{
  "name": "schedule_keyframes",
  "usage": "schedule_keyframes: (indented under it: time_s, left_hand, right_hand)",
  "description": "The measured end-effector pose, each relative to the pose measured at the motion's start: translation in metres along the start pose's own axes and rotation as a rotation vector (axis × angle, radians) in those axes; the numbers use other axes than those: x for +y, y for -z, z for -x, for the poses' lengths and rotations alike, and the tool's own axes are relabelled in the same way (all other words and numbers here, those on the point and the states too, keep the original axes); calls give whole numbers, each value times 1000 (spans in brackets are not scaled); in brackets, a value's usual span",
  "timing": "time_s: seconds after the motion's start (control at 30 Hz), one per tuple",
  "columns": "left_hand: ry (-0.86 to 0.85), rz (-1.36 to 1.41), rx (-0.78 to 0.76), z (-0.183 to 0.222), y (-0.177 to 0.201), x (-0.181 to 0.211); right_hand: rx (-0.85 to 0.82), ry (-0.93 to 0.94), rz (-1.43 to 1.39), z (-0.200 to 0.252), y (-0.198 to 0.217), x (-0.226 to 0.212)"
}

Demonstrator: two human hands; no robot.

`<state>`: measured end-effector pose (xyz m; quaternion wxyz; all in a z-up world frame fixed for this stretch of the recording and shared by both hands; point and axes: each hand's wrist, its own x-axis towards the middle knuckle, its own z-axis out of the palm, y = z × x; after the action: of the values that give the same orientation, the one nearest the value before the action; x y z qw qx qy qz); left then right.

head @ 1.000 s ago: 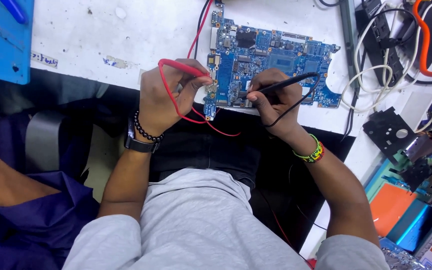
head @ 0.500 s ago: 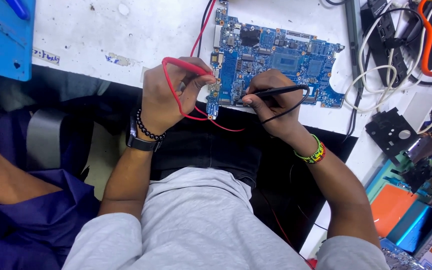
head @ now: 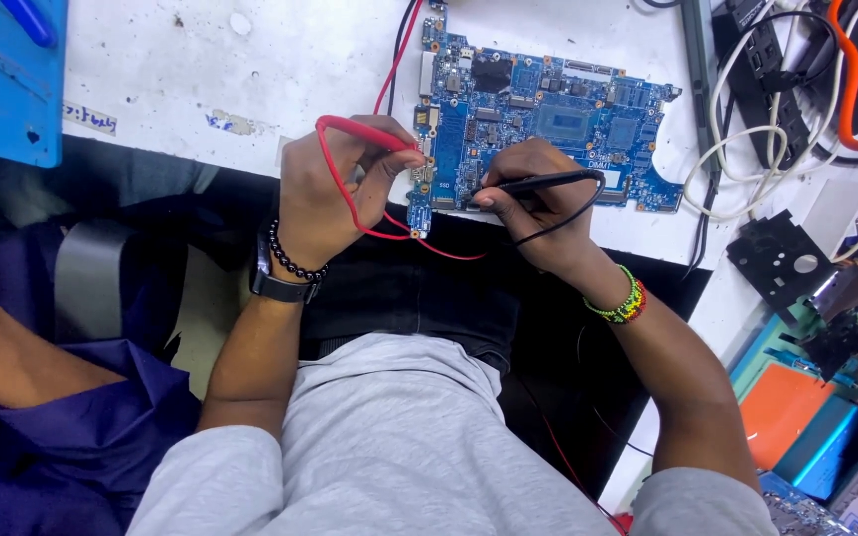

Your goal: Testing electronic components on a laptop motherboard using a digital multimeter to diagnose faults.

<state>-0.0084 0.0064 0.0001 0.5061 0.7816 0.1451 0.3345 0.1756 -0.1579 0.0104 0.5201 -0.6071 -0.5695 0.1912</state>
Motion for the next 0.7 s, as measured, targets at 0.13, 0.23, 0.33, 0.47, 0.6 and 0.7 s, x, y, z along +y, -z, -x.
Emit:
schedule_keyframes:
  time_s: [0.13, 0.23, 0.33, 0.47, 0.6, 0.7]
  left_hand:
    - [-9, -17, 17, 0, -1, 0]
    - [-14, -14, 29, -1, -1, 1]
    - [-12, -20, 29, 0, -2, 1]
    - [-15, -18, 42, -1, -3, 3]
    - [9, -4, 21, 0, -1, 2]
    - [-3, -1, 33, -1, -1, 3]
  right_hand:
    - [-1, 3, 16, 0, 0, 0]
    - [-2, 2, 19, 0, 0, 0]
    - [-3, -2, 19, 0, 0, -1]
    - [-1, 2, 20, 0, 0, -1]
    - [-4, 6, 18, 0, 0, 0]
    - [0, 5, 17, 0, 0, 0]
